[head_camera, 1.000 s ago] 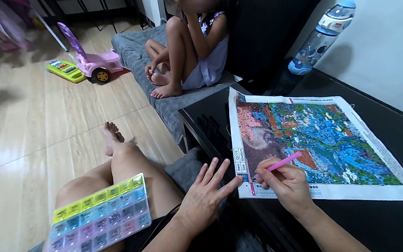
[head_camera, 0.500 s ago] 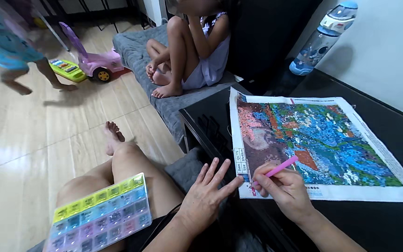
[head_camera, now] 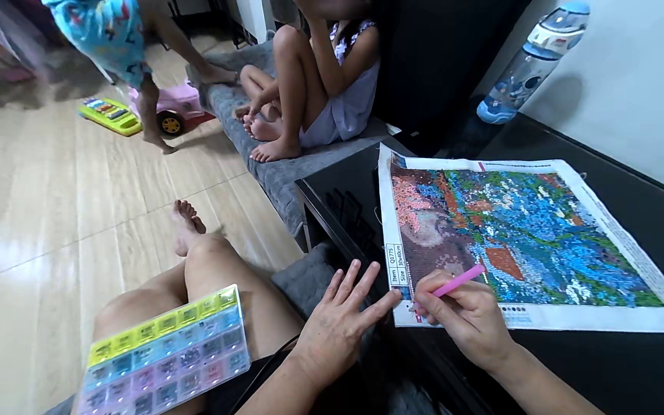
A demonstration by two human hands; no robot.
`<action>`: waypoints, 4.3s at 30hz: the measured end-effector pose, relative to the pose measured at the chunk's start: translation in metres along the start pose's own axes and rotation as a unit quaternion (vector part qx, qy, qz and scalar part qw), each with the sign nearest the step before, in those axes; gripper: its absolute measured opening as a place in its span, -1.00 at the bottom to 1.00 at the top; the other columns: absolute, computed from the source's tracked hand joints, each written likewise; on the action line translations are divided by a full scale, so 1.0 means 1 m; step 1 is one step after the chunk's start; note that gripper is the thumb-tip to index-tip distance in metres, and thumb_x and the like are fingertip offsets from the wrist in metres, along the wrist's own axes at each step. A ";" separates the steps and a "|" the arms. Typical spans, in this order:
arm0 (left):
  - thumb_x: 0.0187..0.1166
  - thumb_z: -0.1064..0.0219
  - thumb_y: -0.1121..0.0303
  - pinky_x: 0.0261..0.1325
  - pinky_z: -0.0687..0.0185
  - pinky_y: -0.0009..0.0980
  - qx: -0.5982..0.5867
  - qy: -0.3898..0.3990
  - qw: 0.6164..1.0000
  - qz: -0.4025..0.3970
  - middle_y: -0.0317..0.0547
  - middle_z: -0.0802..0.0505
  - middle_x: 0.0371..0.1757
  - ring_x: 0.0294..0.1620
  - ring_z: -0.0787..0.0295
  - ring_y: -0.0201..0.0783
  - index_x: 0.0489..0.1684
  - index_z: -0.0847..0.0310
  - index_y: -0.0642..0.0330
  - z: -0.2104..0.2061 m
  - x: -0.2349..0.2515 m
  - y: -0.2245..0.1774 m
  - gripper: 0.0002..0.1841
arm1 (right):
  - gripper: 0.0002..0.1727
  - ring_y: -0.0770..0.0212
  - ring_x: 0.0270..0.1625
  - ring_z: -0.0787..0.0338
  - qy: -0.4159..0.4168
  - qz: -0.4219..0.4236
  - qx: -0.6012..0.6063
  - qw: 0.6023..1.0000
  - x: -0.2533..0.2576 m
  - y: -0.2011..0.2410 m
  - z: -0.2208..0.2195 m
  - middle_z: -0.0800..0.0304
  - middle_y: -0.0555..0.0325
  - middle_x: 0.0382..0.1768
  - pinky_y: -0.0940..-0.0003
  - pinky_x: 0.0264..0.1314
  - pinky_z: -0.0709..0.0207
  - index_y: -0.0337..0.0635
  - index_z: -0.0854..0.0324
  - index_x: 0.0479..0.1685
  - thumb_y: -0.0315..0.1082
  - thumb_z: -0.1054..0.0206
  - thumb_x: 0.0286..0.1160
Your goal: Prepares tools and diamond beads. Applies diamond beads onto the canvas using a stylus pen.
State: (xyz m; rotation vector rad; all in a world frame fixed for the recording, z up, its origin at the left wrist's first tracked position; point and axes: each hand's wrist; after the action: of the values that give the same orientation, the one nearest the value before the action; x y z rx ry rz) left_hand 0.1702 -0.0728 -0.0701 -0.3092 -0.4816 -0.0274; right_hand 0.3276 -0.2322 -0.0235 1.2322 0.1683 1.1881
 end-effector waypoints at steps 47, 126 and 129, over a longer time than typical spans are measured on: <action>-0.07 -0.42 0.71 0.56 -0.47 0.15 -0.004 0.003 1.000 -0.002 0.15 -0.51 0.70 0.72 -0.36 0.28 0.60 -0.55 -0.33 0.001 0.001 0.001 -0.01 | -0.74 0.63 -0.46 -0.70 -0.055 -0.008 -0.024 0.998 0.004 -0.009 0.006 -0.74 0.45 -0.37 0.75 -0.42 -0.65 0.01 -0.71 -0.33 -0.11 -0.27 0.68; 0.01 -0.40 0.68 0.57 -0.47 0.14 -0.001 0.004 1.000 -0.002 0.12 -0.50 0.71 0.74 -0.34 0.25 0.60 -0.55 -0.33 0.001 0.000 0.001 -0.07 | -0.69 0.63 -0.39 -0.73 -0.002 0.006 0.020 1.000 0.000 -0.002 -0.002 -0.77 0.38 -0.37 0.76 -0.33 -0.66 -0.08 -0.72 -0.35 -0.12 -0.27 0.71; -0.01 -0.40 0.69 0.56 -0.47 0.15 -0.003 0.006 1.000 -0.001 0.13 -0.49 0.71 0.74 -0.34 0.26 0.60 -0.54 -0.33 0.001 0.000 0.001 -0.05 | -0.69 0.63 -0.38 -0.73 0.000 0.004 0.021 1.000 0.000 -0.002 -0.002 -0.77 0.37 -0.37 0.76 -0.33 -0.66 -0.09 -0.72 -0.35 -0.12 -0.26 0.71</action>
State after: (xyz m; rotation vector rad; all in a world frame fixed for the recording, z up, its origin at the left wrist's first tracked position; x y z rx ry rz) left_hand 0.1698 -0.0716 -0.0698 -0.3150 -0.4696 -0.0338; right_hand 0.3277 -0.2311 -0.0262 1.2715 0.1897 1.1967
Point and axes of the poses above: each hand's wrist, its own x-axis towards the middle knuckle, its own z-axis out of the back of the hand, y = z × x
